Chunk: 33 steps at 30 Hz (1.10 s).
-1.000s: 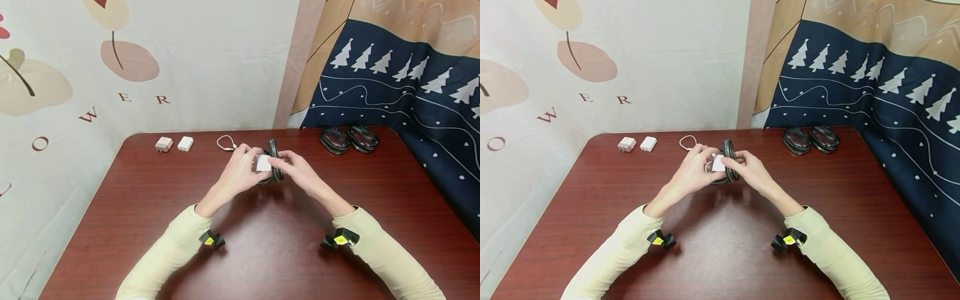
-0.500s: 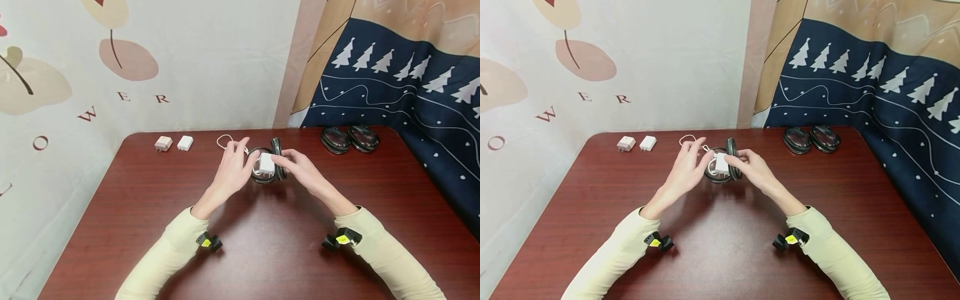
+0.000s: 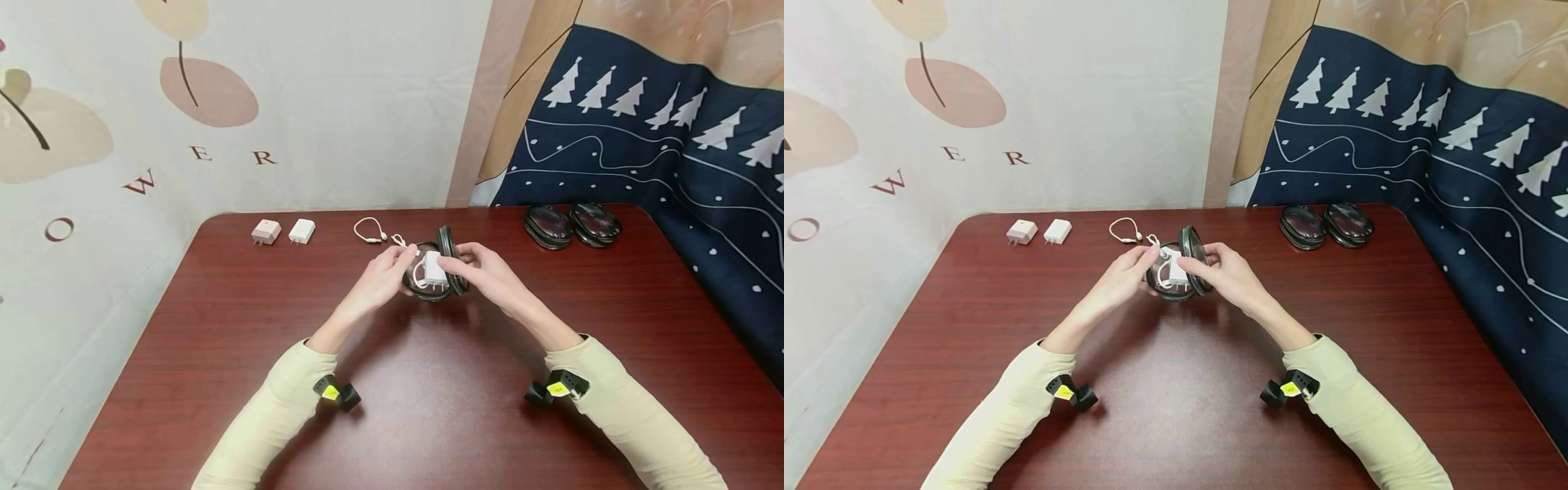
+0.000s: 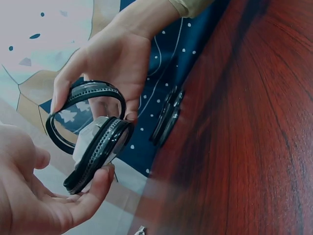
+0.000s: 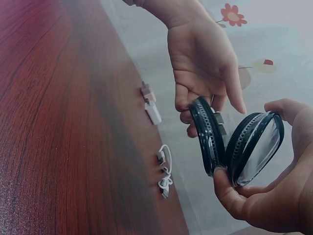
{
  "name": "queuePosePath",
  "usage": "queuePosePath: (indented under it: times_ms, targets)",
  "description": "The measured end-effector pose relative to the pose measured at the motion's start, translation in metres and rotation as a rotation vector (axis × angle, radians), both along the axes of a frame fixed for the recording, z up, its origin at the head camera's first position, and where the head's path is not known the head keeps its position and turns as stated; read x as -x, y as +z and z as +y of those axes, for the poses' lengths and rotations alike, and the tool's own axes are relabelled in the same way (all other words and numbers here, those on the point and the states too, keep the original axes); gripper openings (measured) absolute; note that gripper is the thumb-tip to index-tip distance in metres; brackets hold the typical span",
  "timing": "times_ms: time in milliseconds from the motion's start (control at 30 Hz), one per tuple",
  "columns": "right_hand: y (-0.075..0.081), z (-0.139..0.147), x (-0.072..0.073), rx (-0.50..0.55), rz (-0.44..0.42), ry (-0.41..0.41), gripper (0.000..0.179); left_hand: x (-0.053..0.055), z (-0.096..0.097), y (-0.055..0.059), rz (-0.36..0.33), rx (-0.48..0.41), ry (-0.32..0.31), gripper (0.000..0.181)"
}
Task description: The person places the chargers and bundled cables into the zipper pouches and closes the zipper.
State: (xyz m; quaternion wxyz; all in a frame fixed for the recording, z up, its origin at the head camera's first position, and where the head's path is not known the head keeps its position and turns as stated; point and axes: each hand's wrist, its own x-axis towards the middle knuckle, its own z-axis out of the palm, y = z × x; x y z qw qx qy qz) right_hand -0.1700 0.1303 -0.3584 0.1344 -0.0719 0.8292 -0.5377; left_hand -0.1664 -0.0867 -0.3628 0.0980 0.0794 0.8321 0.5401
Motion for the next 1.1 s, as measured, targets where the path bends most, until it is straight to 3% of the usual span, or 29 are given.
queuePosePath:
  times_ms: [233,467,833,1100]
  targets:
    - [0.0,-0.003,0.0,-0.046,0.005,-0.019,0.069,0.0,0.005,0.001,-0.083,-0.225,-0.02,0.041]
    - [0.0,-0.007,0.0,-0.142,0.046,-0.037,0.078,-0.002,0.008,0.003,-0.132,-0.333,-0.024,0.041]
    - [-0.001,-0.014,-0.002,-0.213,0.183,-0.033,0.085,-0.004,0.013,0.005,-0.16,-0.379,-0.026,0.043]
    - [-0.002,-0.019,-0.007,-0.253,0.29,-0.02,0.091,-0.007,0.011,0.003,-0.105,-0.253,-0.004,0.044]
